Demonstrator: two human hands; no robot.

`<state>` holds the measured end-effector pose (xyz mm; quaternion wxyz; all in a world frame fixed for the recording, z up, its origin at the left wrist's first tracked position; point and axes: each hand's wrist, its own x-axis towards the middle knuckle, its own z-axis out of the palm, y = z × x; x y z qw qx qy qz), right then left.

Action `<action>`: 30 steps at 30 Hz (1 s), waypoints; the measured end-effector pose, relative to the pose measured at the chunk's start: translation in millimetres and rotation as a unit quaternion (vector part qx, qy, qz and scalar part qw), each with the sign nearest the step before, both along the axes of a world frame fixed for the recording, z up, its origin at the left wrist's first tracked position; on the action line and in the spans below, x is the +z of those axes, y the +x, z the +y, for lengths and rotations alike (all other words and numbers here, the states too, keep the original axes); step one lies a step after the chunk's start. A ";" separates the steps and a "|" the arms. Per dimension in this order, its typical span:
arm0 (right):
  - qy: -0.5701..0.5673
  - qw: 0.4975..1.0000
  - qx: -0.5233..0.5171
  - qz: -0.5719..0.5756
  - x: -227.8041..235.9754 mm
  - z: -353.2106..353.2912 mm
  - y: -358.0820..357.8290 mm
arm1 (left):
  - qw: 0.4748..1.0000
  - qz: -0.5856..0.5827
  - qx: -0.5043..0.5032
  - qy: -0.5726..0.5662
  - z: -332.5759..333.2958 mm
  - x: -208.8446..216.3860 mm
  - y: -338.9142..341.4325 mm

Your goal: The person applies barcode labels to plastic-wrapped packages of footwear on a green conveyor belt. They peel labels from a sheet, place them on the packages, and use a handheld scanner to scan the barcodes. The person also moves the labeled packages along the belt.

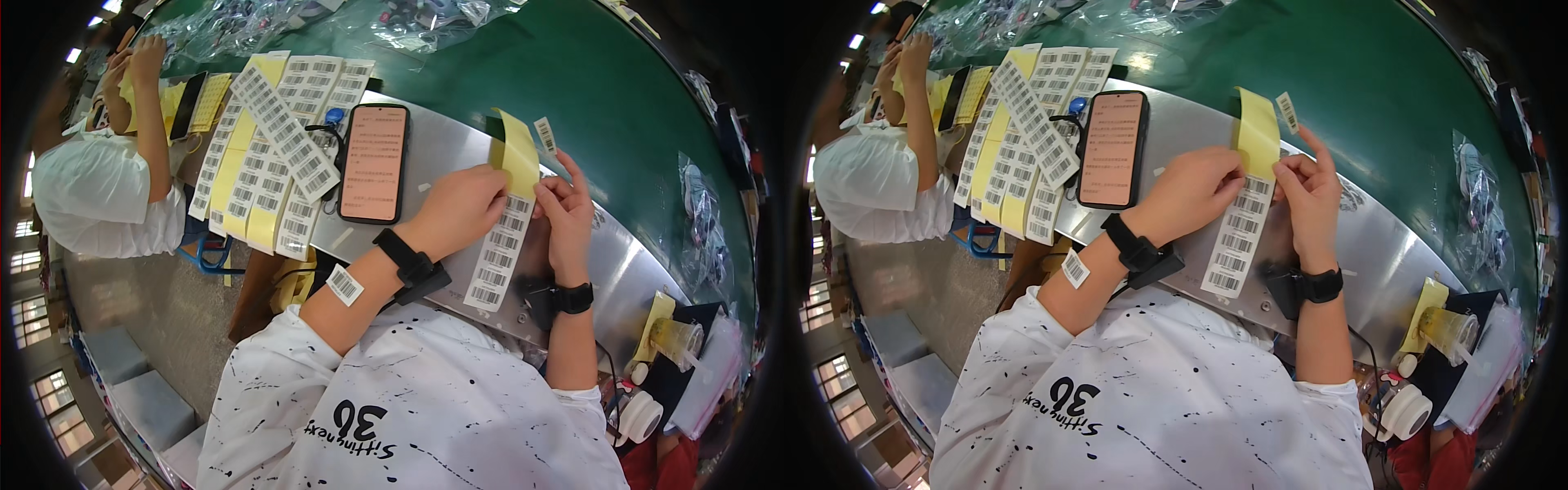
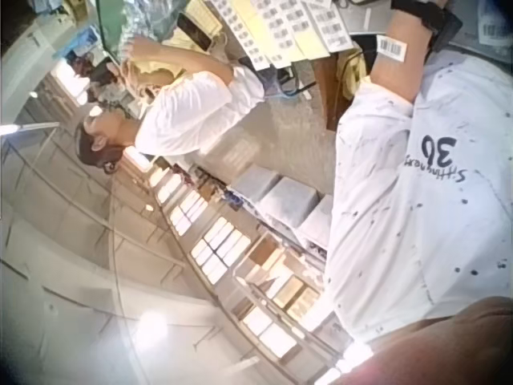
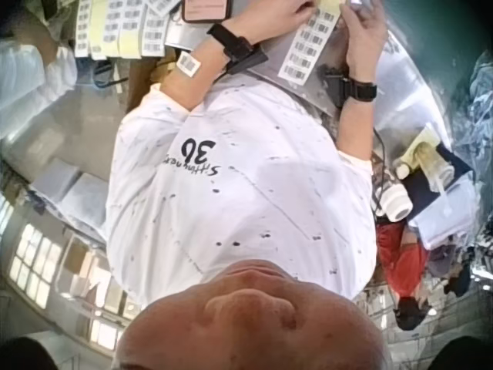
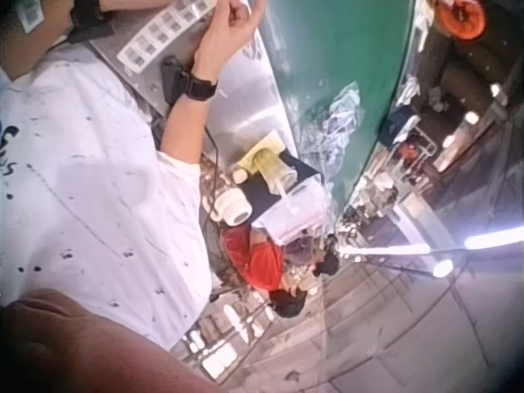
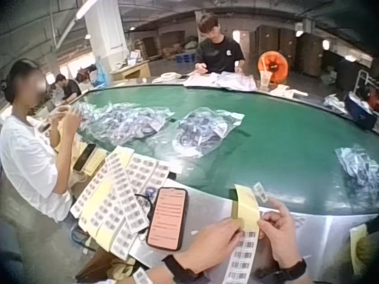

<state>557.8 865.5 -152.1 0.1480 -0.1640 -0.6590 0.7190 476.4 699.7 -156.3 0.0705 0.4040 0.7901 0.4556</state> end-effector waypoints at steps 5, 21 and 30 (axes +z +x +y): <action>0.001 1.000 -0.001 -0.004 1.7 -1.0 0.4 | 1.000 -0.001 0.002 -0.004 0.9 -2.8 -0.6; -0.010 1.000 -0.001 -0.009 2.7 -2.7 -0.3 | 0.999 -0.038 0.023 -0.018 0.3 -1.1 -0.3; -0.053 0.998 0.039 -0.003 10.2 -1.6 3.3 | 0.987 -0.159 0.004 0.015 1.2 13.4 -2.3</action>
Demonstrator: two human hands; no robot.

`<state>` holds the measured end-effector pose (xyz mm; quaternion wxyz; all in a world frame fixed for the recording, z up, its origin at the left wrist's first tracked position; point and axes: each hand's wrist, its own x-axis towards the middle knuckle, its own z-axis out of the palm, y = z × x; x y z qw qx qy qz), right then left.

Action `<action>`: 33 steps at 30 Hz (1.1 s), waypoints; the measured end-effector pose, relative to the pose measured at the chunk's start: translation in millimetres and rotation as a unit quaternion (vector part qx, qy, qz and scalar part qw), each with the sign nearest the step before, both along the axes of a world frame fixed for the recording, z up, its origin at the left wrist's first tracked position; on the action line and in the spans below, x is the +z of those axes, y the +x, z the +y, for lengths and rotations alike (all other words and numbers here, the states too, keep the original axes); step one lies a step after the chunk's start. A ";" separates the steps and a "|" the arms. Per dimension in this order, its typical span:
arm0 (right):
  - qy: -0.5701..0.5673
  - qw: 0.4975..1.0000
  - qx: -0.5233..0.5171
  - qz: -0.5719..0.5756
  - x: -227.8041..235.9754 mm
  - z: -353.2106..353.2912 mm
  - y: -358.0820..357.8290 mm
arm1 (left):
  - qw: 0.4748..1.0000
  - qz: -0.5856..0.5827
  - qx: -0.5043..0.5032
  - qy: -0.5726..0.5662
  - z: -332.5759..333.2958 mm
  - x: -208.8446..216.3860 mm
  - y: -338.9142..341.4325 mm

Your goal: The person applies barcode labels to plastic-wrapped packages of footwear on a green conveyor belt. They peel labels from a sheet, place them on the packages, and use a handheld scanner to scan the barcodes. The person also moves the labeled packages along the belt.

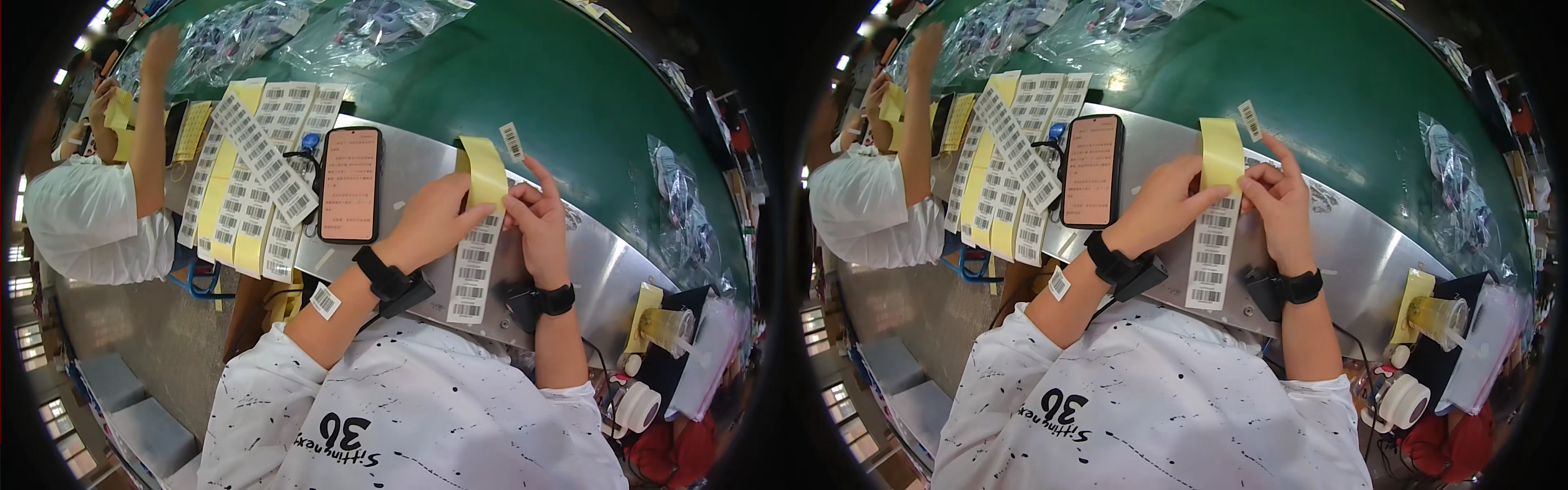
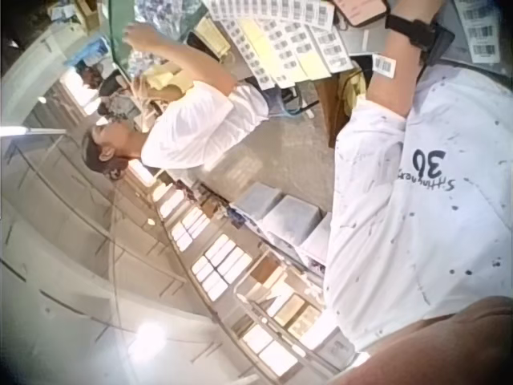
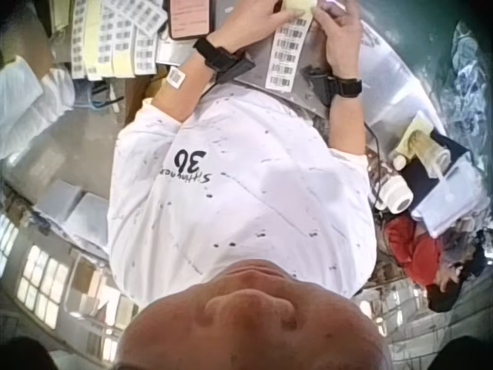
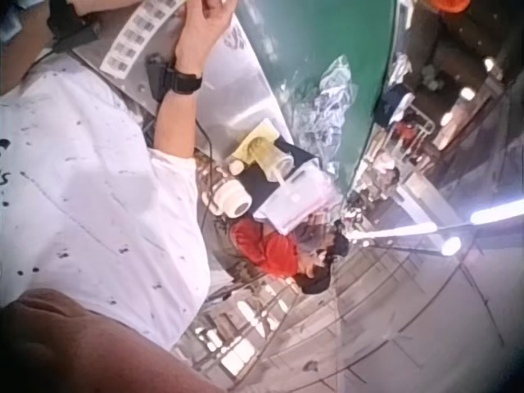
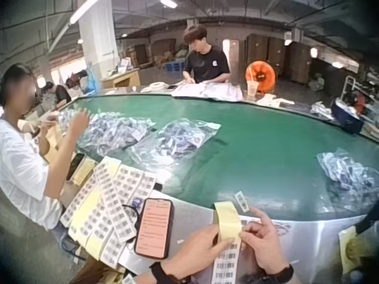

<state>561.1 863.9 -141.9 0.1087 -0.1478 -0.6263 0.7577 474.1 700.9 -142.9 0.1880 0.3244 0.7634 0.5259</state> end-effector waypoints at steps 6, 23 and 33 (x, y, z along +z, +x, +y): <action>0.013 0.992 -0.121 0.018 16.8 9.9 -0.9 | 0.995 -0.061 0.010 0.077 25.5 -12.9 -26.6; -0.531 0.789 0.211 -0.226 87.1 -87.8 61.3 | 0.949 0.295 0.094 -0.056 82.2 -32.9 -43.6; -0.590 0.765 0.169 -0.194 74.9 -97.0 52.9 | 0.948 0.297 0.083 -0.076 81.3 -36.3 -43.1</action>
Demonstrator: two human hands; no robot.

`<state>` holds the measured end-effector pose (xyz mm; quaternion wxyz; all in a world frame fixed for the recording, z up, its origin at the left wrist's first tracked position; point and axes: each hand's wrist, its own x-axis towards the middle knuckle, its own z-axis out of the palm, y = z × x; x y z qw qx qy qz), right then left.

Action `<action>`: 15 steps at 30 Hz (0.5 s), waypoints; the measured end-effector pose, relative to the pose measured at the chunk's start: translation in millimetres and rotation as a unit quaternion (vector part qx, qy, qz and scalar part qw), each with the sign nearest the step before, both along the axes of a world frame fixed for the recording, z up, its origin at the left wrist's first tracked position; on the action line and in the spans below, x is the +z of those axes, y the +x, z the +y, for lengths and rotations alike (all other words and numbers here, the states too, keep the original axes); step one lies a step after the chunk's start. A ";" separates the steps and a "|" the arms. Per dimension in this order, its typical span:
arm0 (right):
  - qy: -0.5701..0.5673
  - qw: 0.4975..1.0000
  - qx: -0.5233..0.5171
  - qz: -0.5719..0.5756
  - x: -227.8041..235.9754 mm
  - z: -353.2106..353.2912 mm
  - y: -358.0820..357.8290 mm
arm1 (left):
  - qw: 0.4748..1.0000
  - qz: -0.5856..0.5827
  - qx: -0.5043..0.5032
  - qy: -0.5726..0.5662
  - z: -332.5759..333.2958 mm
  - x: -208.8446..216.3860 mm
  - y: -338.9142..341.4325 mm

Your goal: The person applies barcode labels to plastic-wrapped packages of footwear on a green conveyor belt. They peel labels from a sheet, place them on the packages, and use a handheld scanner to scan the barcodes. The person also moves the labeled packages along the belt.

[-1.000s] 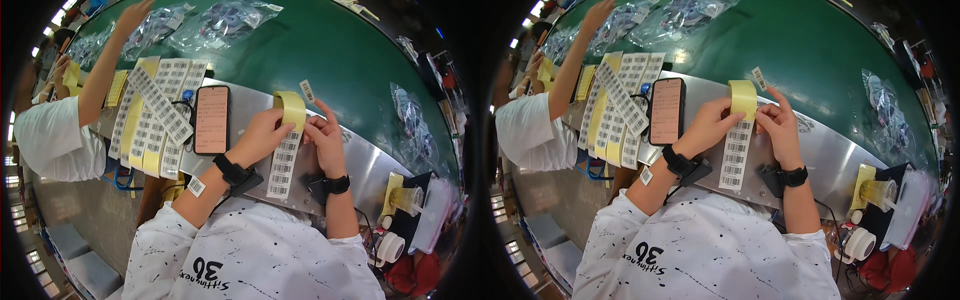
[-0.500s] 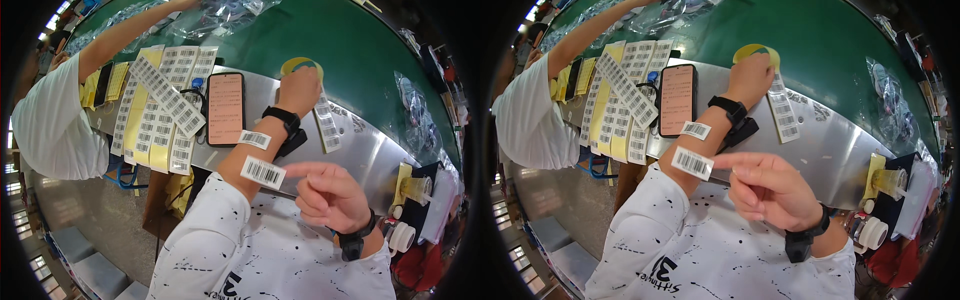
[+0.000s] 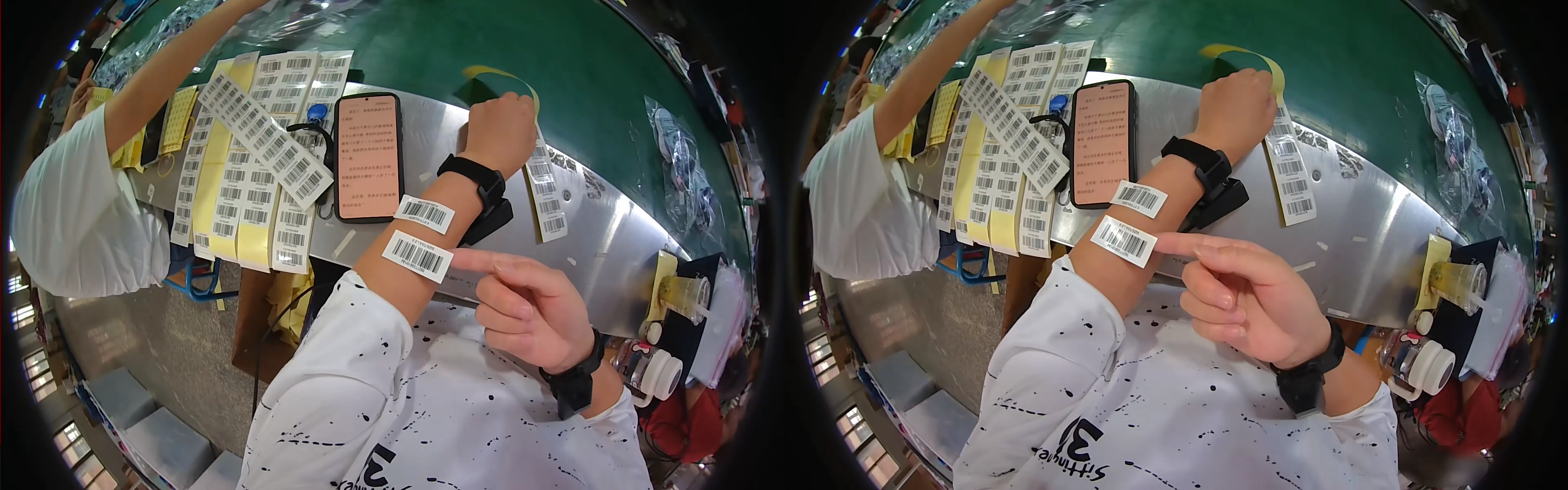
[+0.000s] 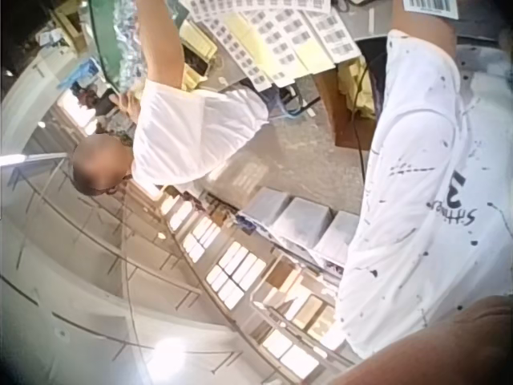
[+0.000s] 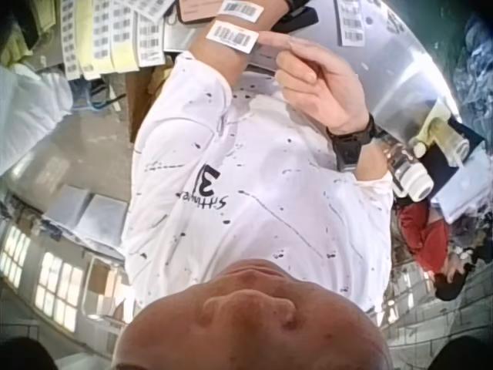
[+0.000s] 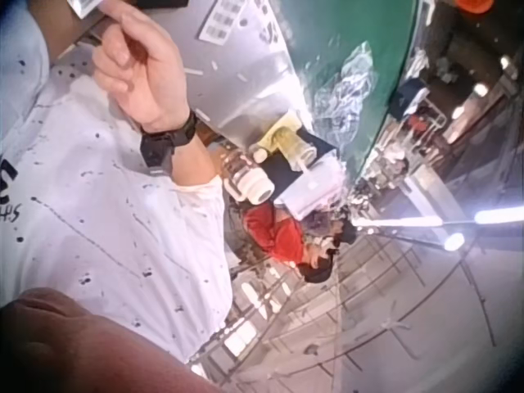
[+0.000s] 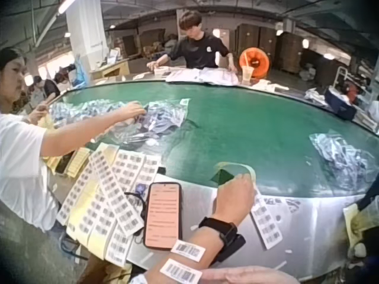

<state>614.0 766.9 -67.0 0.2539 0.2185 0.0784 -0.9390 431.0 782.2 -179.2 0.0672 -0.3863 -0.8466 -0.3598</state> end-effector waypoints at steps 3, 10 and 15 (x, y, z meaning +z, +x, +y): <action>-0.007 1.000 -0.005 0.002 -2.4 0.2 -0.7 | 1.000 -0.004 0.000 -0.002 -0.7 -0.3 0.2; -0.004 1.000 -0.006 0.018 -6.0 2.0 -0.9 | 1.000 -0.006 0.006 -0.009 0.1 -0.1 0.7; -0.007 1.000 -0.009 0.013 -10.2 1.3 -0.3 | 1.000 0.000 0.011 -0.019 0.9 -2.9 0.0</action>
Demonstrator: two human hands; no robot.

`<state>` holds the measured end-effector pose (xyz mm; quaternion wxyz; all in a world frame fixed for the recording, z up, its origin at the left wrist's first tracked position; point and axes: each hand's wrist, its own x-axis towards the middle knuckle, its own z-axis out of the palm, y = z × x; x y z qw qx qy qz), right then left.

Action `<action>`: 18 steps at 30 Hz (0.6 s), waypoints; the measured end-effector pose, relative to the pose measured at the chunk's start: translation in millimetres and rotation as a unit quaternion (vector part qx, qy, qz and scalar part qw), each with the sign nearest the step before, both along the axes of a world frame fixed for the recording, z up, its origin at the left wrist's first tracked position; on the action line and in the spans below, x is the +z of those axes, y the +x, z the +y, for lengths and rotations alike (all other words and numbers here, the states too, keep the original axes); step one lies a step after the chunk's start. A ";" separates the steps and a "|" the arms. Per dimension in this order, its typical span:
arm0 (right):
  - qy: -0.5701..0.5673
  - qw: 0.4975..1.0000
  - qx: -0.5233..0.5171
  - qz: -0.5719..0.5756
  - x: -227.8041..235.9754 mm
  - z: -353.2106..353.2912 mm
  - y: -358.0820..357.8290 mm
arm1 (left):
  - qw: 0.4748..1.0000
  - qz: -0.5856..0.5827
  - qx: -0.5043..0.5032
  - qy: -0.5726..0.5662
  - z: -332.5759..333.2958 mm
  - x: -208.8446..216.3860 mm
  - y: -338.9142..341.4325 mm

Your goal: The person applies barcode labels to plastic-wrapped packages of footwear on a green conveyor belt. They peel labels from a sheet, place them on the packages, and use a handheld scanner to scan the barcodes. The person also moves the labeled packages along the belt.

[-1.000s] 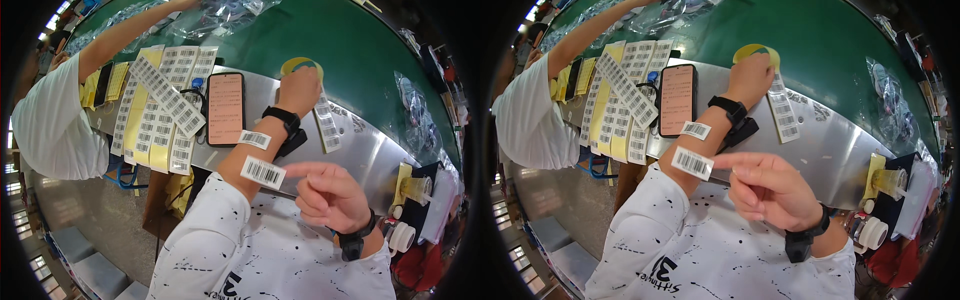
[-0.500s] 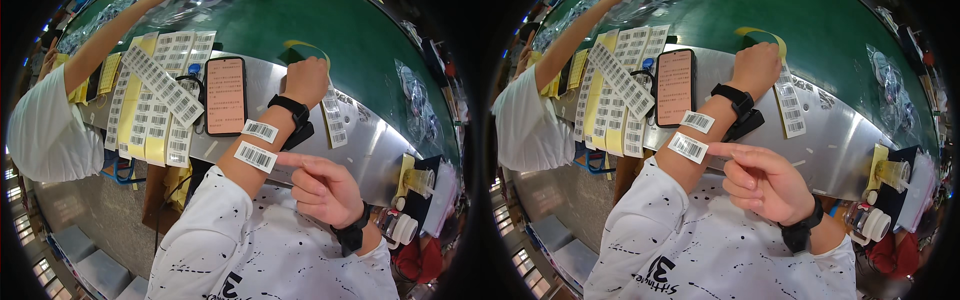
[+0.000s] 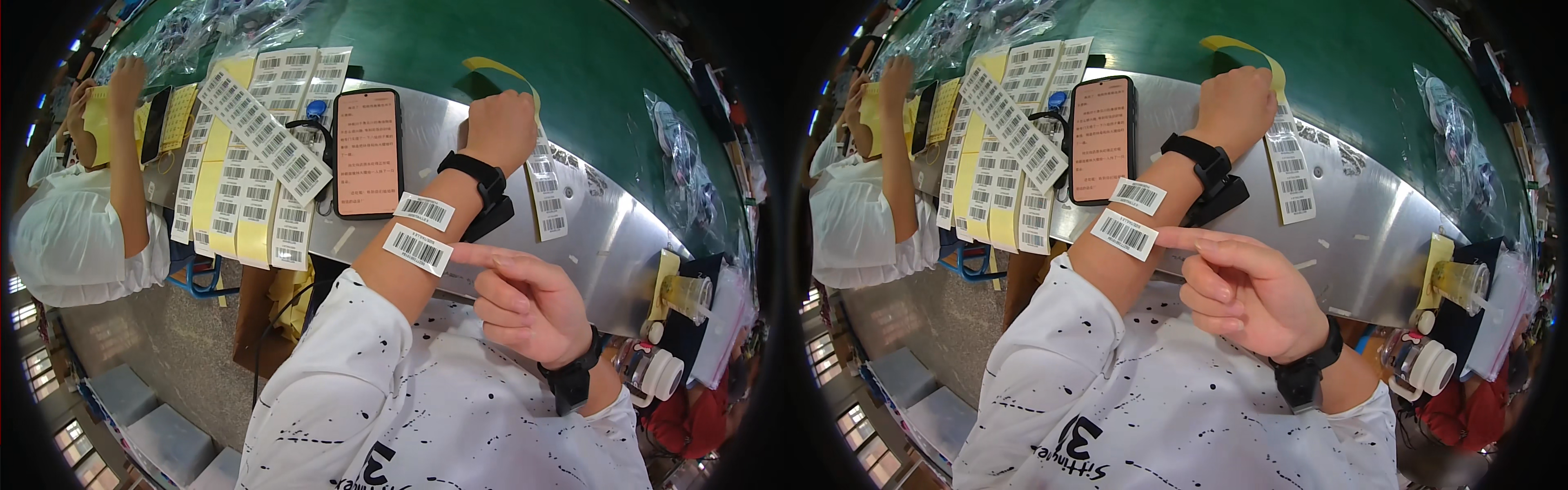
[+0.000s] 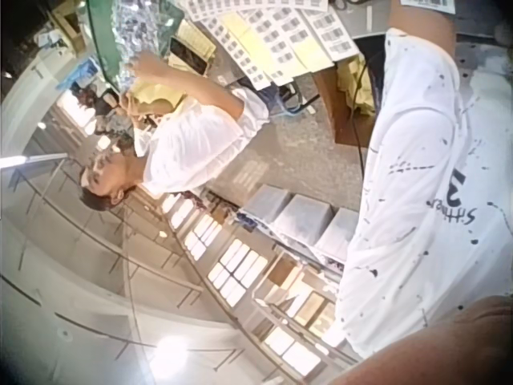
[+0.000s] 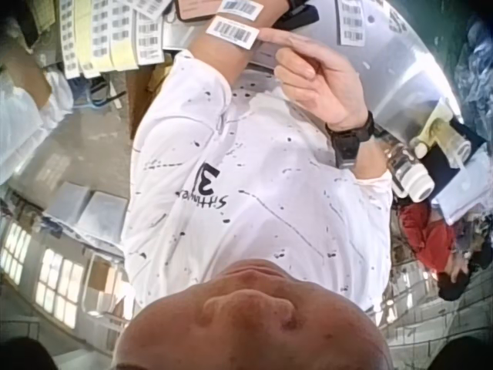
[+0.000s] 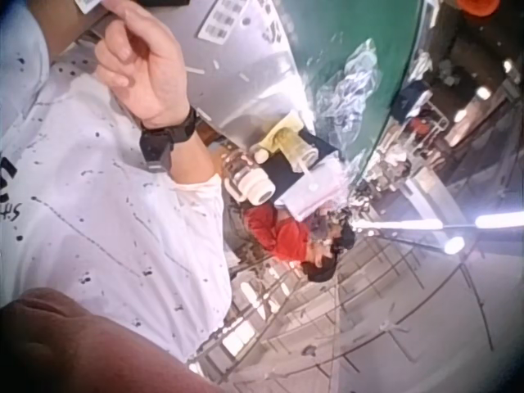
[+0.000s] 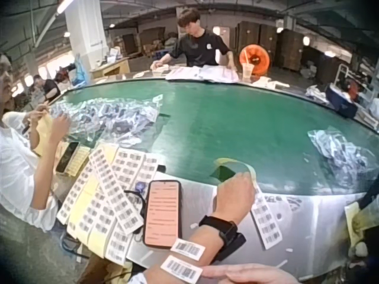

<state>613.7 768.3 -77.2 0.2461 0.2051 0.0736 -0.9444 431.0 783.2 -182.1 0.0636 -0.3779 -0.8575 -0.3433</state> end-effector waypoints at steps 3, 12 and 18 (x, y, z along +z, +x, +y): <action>-0.002 1.000 -0.001 -0.002 -0.5 -0.7 0.1 | 1.000 -0.004 -0.001 -0.001 -0.1 1.3 0.4; 0.000 1.000 0.000 -0.005 -3.3 -2.2 -1.3 | 1.000 -0.002 -0.003 0.018 -1.2 -0.1 0.9; 0.001 1.000 -0.002 -0.004 -3.5 -2.5 -1.5 | 1.000 -0.012 -0.003 0.011 -1.2 1.1 1.4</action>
